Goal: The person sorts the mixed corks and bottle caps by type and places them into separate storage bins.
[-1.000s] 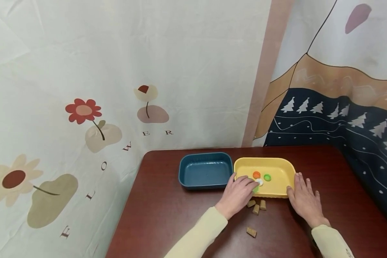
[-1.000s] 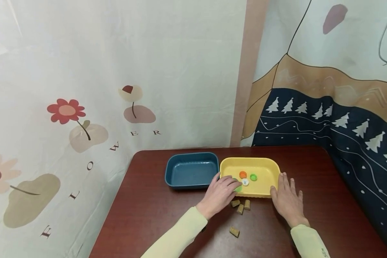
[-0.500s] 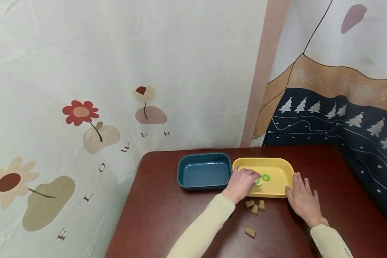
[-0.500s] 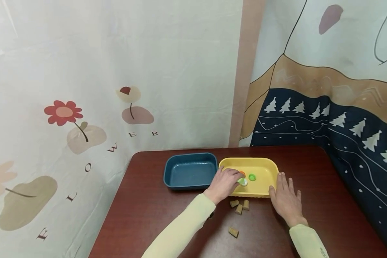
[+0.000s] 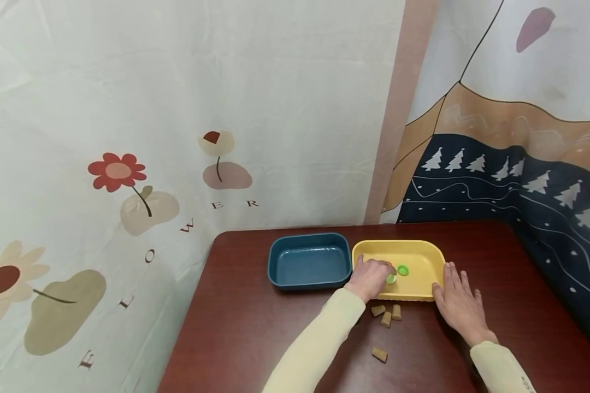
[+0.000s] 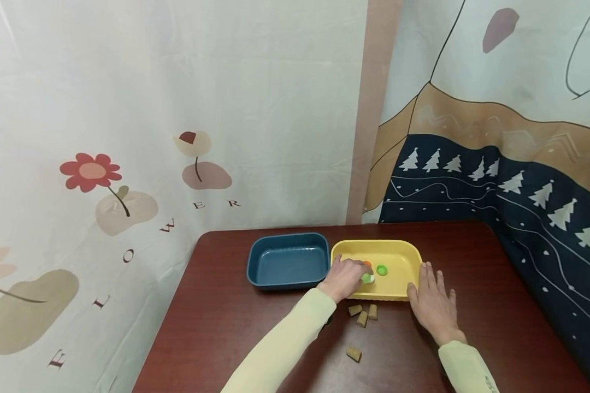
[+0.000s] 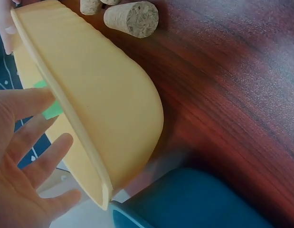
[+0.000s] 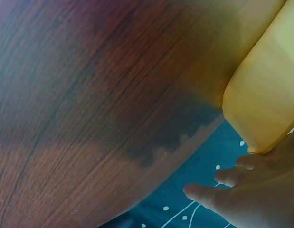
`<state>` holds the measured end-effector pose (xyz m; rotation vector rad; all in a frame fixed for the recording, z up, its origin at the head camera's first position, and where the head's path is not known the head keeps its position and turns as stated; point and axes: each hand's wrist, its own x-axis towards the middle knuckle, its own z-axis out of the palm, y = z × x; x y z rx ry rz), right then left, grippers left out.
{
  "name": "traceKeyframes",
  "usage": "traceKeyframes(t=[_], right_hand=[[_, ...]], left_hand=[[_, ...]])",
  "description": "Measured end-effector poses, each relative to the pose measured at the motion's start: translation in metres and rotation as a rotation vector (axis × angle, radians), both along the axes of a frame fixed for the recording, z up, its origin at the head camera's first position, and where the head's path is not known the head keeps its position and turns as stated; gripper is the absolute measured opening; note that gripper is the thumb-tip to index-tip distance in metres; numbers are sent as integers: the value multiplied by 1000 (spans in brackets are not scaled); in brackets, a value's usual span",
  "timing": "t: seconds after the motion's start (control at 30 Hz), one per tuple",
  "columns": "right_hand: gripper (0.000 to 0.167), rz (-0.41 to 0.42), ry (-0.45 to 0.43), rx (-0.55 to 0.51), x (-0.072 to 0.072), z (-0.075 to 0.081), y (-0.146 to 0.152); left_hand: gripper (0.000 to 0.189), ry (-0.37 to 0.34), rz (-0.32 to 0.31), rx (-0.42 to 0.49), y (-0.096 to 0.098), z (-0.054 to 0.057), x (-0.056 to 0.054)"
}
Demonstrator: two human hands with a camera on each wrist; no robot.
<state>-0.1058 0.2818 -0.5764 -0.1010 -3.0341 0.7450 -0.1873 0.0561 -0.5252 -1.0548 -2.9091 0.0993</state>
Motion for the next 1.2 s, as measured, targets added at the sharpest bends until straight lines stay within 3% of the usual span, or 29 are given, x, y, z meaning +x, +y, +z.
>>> traceKeyframes(t=[0.47,0.63,0.77,0.97,1.2], right_hand=[[74,-8,-12,-3,0,-1,-2],[74,-9,-7,2,-1,0,-2],[74,-8,-9,7,-1,0,-2],[74,-7,-13,3,-1,0,-2],[74,-9,1,9,-1,-1,-2]], left_hand=[[29,-49,5,-39,-1,-12,-9],[32,-62,9,-8,-3,-12,-11],[32,-42,17,72,-10,-8,-12],[44,12,76,219,-37,-3,-14],[50,60,141,382,-94,5,-17]])
